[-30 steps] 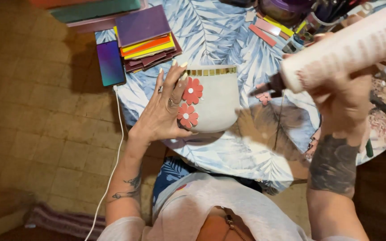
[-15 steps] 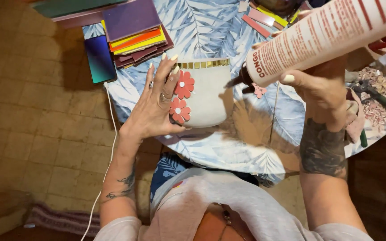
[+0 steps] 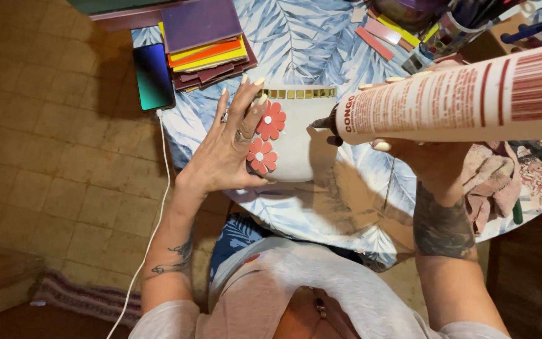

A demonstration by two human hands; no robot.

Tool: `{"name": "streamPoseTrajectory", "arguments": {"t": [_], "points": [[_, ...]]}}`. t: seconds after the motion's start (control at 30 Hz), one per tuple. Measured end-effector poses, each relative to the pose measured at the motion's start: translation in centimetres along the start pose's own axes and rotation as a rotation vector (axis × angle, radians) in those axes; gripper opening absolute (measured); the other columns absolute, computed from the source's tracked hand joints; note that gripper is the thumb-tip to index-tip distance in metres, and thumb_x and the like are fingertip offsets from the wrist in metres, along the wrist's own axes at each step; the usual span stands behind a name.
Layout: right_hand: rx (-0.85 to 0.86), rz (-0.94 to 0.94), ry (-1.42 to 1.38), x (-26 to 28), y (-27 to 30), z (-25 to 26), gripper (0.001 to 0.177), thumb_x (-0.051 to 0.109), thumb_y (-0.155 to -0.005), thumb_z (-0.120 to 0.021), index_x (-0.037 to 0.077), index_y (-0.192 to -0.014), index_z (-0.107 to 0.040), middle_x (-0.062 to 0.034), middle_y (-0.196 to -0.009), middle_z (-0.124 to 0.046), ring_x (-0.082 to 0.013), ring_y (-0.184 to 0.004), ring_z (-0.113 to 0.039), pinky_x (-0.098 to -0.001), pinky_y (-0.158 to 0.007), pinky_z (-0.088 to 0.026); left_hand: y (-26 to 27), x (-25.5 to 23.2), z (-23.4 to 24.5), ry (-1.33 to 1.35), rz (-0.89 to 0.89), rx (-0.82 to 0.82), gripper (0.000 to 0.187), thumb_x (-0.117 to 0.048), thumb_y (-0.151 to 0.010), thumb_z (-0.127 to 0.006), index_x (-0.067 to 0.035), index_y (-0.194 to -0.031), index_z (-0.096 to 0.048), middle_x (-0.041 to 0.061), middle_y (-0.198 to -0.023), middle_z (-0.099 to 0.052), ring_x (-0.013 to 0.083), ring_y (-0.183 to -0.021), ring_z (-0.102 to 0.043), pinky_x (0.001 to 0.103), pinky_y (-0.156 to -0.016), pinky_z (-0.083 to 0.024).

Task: A person is decorating a white ceramic vase by applying glue and attaching pink and orange flower-shaped tiles.

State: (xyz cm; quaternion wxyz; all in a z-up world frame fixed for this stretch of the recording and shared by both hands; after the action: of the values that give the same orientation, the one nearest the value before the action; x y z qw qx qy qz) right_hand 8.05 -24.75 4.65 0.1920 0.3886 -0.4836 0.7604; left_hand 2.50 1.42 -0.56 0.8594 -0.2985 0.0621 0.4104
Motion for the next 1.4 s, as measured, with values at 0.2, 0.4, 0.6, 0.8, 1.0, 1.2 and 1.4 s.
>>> {"name": "streamPoseTrajectory", "arguments": {"t": [0.2, 0.4, 0.6, 0.8, 1.0, 1.2, 1.4], "points": [[-0.041, -0.521, -1.321, -2.0, 1.3, 0.0, 0.072, 0.029, -0.077, -0.065, -0.001, -0.130, -0.026, -0.0239, -0.139, -0.022, -0.0388, -0.127, -0.025, -0.0516, -0.091, -0.039, 0.1, 0.0, 0.0, -0.006, 0.012, 0.009, 0.130, -0.043, -0.053, -0.085, -0.022, -0.137, 0.012, 0.017, -0.143, 0.001, 0.0401, -0.135, -0.003, 0.059, -0.109, -0.003], [-0.002, -0.523, -1.249, -2.0, 1.0, -0.3, 0.078, 0.034, -0.074, -0.070, 0.001, -0.130, -0.026, -0.0243, -0.139, -0.021, -0.0386, -0.126, -0.027, -0.0486, -0.090, -0.041, 0.2, -0.1, 0.1, -0.003, 0.029, 0.024, 0.130, -0.037, -0.052, -0.085, -0.022, -0.137, 0.012, 0.016, -0.144, 0.002, 0.0392, -0.136, -0.002, 0.059, -0.108, -0.004], [0.012, -0.516, -1.173, -2.5, 1.3, -0.2, 0.082, 0.040, -0.074, -0.067, 0.002, -0.131, -0.023, -0.0220, -0.140, -0.020, -0.0370, -0.126, -0.027, -0.0480, -0.091, -0.040, 0.3, 0.0, -0.1, -0.005, 0.024, 0.012, 0.132, -0.038, -0.050, -0.085, -0.023, -0.137, 0.012, 0.016, -0.143, 0.001, 0.0401, -0.135, -0.003, 0.061, -0.108, -0.006], [0.023, -0.504, -1.095, -3.0, 1.9, 0.0, 0.085, 0.046, -0.073, -0.063, 0.002, -0.132, -0.021, -0.0198, -0.141, -0.019, -0.0355, -0.126, -0.027, -0.0474, -0.092, -0.039, 0.3, 0.0, 0.0, -0.005, 0.023, 0.008, 0.130, -0.037, -0.051, -0.084, -0.022, -0.138, 0.012, 0.016, -0.143, 0.001, 0.0399, -0.136, -0.004, 0.060, -0.108, -0.006], [0.034, -0.493, -1.020, -3.6, 2.5, 0.3, 0.088, 0.051, -0.073, -0.060, 0.003, -0.134, -0.019, -0.0175, -0.142, -0.017, -0.0340, -0.127, -0.027, -0.0468, -0.093, -0.038, 0.3, 0.0, 0.0, 0.003, 0.022, 0.008, 0.130, -0.036, -0.051, -0.084, -0.022, -0.138, 0.012, 0.016, -0.143, 0.001, 0.0401, -0.136, -0.004, 0.061, -0.108, -0.005], [0.078, -0.346, -0.683, -3.5, 2.7, 0.5, 0.063, 0.039, -0.083, -0.049, 0.011, -0.132, -0.020, -0.0120, -0.139, -0.022, -0.0314, -0.131, -0.024, -0.0544, -0.106, -0.029, 0.3, 0.1, 0.0, 0.003, 0.020, 0.005, 0.130, -0.035, -0.051, -0.084, -0.023, -0.138, 0.012, 0.015, -0.143, 0.001, 0.0402, -0.136, -0.004, 0.061, -0.108, -0.005], [0.088, -0.181, -0.306, -1.4, 0.8, -0.4, 0.059, 0.009, -0.080, -0.053, 0.010, -0.130, -0.022, -0.0117, -0.132, -0.027, -0.0286, -0.127, -0.028, -0.0495, -0.112, -0.027, 0.4, 0.2, -0.1, 0.011, 0.022, 0.008, 0.130, -0.036, -0.052, -0.084, -0.023, -0.138, 0.012, 0.015, -0.143, 0.001, 0.0401, -0.136, -0.004, 0.061, -0.108, -0.006]]}}
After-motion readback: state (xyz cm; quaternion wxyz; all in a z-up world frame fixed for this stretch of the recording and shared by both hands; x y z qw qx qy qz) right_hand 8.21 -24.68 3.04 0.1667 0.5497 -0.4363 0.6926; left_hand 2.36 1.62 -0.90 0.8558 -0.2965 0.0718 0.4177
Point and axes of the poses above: each hand's wrist, its own y-axis away from the middle knuckle, its own z-axis out of the back of the hand, x = y × z, the point moved 2 cm from there along -y, towards the middle knuckle
